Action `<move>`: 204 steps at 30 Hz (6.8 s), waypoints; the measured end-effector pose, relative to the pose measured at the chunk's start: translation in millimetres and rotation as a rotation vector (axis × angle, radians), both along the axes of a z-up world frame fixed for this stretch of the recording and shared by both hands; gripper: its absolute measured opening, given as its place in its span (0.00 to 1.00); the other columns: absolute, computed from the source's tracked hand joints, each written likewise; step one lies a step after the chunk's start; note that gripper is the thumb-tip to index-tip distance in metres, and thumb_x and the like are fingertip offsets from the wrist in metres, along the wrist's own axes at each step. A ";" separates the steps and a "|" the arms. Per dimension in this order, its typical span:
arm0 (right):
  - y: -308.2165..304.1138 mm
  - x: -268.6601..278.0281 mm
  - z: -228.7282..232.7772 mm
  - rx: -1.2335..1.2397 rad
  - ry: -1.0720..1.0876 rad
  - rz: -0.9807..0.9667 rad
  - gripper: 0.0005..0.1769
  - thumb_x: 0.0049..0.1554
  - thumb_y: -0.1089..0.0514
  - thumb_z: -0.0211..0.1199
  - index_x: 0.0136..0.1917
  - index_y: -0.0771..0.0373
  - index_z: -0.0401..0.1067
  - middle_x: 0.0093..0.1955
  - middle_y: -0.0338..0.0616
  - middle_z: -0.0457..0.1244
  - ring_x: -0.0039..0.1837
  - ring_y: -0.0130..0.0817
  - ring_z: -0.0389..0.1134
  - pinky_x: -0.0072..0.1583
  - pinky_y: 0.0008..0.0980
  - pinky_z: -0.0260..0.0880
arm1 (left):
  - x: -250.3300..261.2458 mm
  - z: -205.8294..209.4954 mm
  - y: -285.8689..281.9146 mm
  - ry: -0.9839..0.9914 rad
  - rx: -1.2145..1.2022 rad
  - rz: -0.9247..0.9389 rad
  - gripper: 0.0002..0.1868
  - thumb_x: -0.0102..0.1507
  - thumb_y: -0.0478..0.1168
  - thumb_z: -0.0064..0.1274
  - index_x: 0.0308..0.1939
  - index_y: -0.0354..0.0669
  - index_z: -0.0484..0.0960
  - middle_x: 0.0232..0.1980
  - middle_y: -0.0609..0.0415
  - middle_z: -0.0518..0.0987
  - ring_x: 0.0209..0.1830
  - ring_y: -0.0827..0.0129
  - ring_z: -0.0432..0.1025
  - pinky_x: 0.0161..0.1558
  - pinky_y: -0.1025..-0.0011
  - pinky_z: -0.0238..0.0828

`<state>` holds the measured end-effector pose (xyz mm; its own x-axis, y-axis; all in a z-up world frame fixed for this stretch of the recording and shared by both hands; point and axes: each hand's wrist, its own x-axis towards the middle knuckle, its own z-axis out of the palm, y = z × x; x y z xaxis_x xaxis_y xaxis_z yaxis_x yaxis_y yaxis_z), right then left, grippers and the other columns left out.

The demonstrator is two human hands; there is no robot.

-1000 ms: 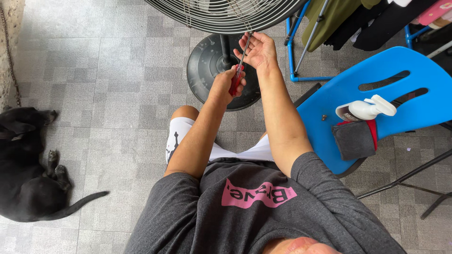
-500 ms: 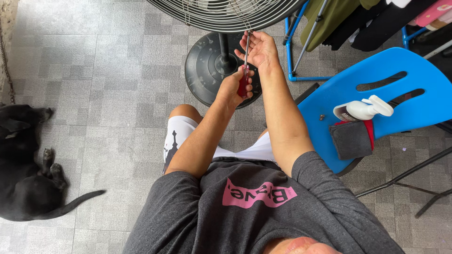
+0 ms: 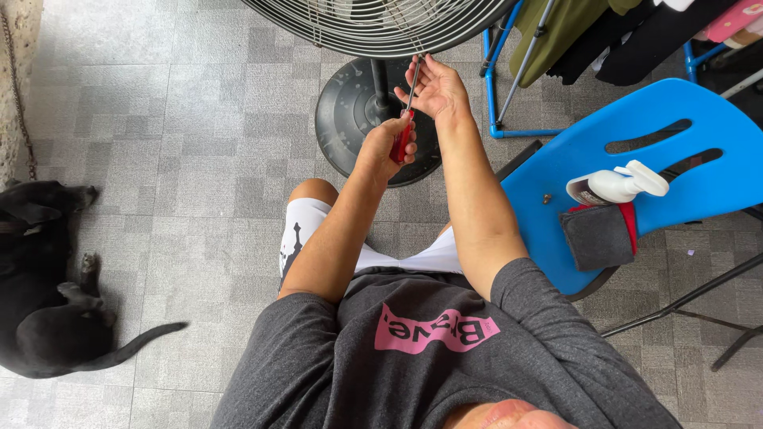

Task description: The person uses a screwdriver to loosen and remove screws from the front grille of a standing fan. They place the removed screws on a nearby blue chair and continue unscrewing multiple fasteners around the fan cage.

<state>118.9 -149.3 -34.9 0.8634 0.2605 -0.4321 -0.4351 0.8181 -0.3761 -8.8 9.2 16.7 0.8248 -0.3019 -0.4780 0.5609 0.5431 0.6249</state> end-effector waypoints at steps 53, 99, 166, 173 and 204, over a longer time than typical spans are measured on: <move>-2.4 -8.9 -0.7 -0.253 -0.204 0.026 0.10 0.58 0.60 0.61 0.51 0.67 0.74 0.46 0.46 0.67 0.51 0.38 0.69 0.64 0.60 0.72 | -10.1 -9.5 29.1 -0.282 0.400 -0.005 0.14 0.63 0.41 0.59 0.41 0.35 0.72 0.23 0.55 0.71 0.10 0.77 0.60 0.12 0.75 0.45; -283.1 -279.6 -245.9 -2.000 0.157 -0.472 0.05 0.49 0.65 0.71 0.42 0.60 0.80 0.42 0.49 0.68 0.45 0.47 0.71 0.50 0.45 0.72 | -37.6 -247.7 -259.1 -0.404 0.791 -0.828 0.17 0.54 0.41 0.62 0.42 0.34 0.80 0.24 0.55 0.79 0.13 0.74 0.71 0.17 0.73 0.69; 219.2 78.6 -74.0 0.047 -0.254 -0.268 0.11 0.61 0.63 0.59 0.55 0.73 0.69 0.54 0.54 0.65 0.58 0.47 0.70 0.63 0.47 0.74 | 61.7 -39.6 228.4 -0.612 1.382 0.083 0.17 0.62 0.49 0.58 0.50 0.44 0.80 0.41 0.45 0.84 0.43 0.48 0.79 0.44 0.54 0.74; 214.5 92.2 -97.3 0.076 -0.257 -0.297 0.07 0.58 0.69 0.63 0.51 0.73 0.71 0.51 0.53 0.66 0.57 0.45 0.71 0.63 0.45 0.75 | 66.7 -42.0 221.4 -0.612 1.384 0.054 0.18 0.62 0.50 0.57 0.51 0.46 0.80 0.41 0.47 0.85 0.43 0.49 0.79 0.44 0.55 0.74; 220.6 76.4 -77.9 -0.031 -0.325 -0.276 0.06 0.60 0.69 0.62 0.51 0.68 0.75 0.52 0.48 0.70 0.57 0.41 0.73 0.65 0.42 0.75 | 59.1 -52.2 211.8 -0.751 1.640 0.116 0.19 0.63 0.45 0.56 0.55 0.43 0.78 0.43 0.45 0.85 0.35 0.47 0.80 0.37 0.52 0.76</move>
<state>195.3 71.3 -112.9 0.9914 -0.0088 -0.1304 -0.0559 0.8733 -0.4839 50.4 221.0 -35.5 0.9629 0.1110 0.2458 -0.0558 -0.8096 0.5843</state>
